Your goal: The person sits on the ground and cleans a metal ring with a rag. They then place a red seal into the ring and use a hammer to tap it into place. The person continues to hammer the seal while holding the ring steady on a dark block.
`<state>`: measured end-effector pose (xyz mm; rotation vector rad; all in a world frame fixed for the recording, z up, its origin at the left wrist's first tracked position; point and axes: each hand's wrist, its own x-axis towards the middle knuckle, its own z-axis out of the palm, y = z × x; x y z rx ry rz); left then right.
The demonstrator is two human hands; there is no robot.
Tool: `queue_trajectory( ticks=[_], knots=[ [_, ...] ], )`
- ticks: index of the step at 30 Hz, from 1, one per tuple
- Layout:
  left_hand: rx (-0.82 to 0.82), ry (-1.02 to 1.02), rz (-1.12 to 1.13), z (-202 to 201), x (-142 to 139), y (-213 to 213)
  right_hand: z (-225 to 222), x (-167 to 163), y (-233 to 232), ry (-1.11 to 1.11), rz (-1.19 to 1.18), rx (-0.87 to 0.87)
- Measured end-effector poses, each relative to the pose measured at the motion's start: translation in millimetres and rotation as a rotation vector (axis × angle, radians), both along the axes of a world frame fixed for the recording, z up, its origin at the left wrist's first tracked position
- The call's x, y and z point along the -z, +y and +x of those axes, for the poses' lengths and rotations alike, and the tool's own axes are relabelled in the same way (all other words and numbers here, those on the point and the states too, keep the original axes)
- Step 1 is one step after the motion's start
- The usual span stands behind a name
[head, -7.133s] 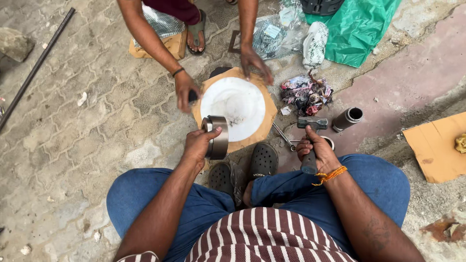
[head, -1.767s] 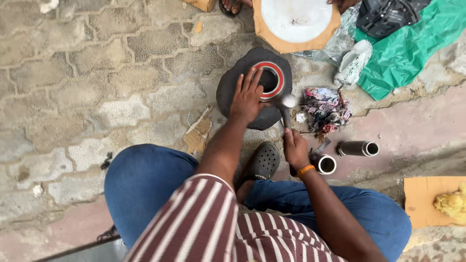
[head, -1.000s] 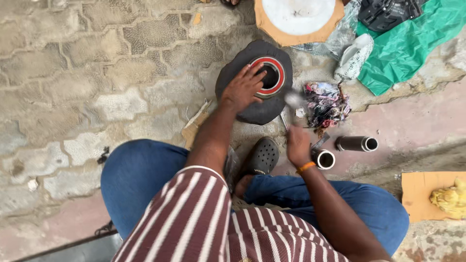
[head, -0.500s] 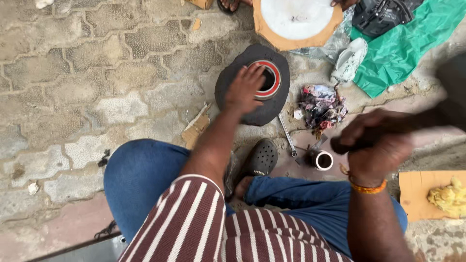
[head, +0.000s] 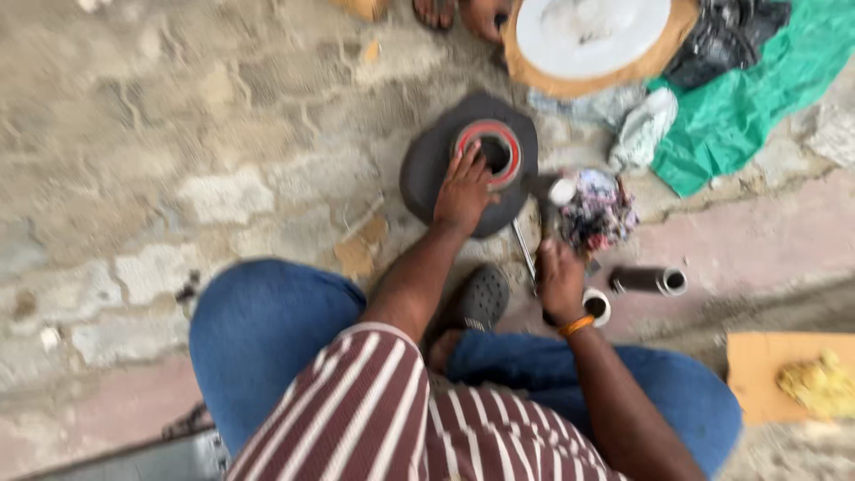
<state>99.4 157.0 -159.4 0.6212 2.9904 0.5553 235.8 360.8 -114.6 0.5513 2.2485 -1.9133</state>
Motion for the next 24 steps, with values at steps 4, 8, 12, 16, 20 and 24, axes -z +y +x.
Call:
queue_trajectory(
  ticks=[4,8,12,16,20,24],
  knots=[
    [0.017,-0.149,-0.085,-2.4,-16.5,1.3,-4.0,-73.9,39.1,0.978,1.132,-0.427],
    [0.324,-0.075,-0.253,-39.5,-23.6,-42.2,-10.7,-137.1,59.7,0.643,-0.476,-0.042],
    [0.447,-0.002,-0.270,-56.5,-11.2,-65.7,-26.8,-111.6,36.8,1.129,-0.204,0.028],
    [0.360,0.011,-0.159,-45.2,5.8,-52.8,-27.4,-27.0,-6.5,0.536,0.438,-0.132],
    [0.153,-0.040,0.024,-38.8,13.5,-36.4,-18.0,7.1,-9.9,0.011,0.405,-0.058],
    [0.205,0.118,-0.059,-25.4,9.6,-27.9,-2.0,-28.9,13.2,0.092,0.181,-0.047]
  ],
)
